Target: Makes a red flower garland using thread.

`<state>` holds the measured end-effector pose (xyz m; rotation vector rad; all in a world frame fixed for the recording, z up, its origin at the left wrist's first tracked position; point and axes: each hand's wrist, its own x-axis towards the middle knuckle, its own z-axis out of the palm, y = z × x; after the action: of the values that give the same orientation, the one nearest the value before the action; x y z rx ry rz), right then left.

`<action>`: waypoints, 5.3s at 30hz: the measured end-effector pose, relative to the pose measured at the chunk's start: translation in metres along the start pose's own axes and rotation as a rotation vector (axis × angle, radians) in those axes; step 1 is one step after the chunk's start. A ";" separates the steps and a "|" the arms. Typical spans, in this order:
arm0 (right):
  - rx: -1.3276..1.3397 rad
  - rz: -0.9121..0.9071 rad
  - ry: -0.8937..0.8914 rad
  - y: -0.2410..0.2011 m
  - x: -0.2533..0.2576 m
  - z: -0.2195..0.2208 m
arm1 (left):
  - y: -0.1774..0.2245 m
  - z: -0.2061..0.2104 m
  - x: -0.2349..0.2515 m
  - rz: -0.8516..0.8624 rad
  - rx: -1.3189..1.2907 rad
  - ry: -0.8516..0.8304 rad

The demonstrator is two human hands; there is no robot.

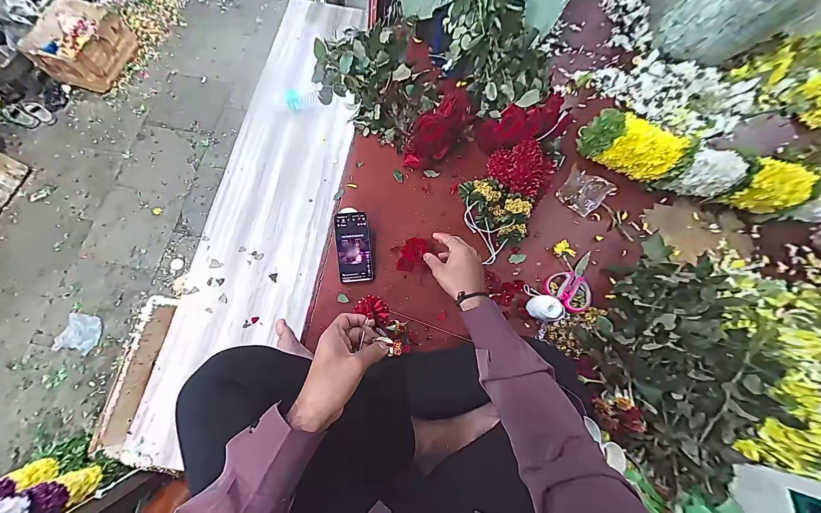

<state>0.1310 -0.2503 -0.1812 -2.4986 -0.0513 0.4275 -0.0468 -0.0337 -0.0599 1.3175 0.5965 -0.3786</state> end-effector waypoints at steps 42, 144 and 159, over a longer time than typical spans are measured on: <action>0.843 -0.397 -0.434 -0.018 -0.147 -0.039 | 0.033 -0.017 -0.003 0.110 1.208 0.008; 1.243 -0.202 -0.234 -0.077 -0.139 -0.005 | 0.023 -0.014 0.012 0.003 0.082 -0.041; 1.129 -0.024 -0.006 -0.080 -0.145 0.019 | 0.018 -0.016 0.008 0.182 0.524 -0.136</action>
<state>-0.0081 -0.1936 -0.1084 -1.3827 0.1271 0.3178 -0.0330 -0.0137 -0.0529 1.8146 0.2632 -0.4899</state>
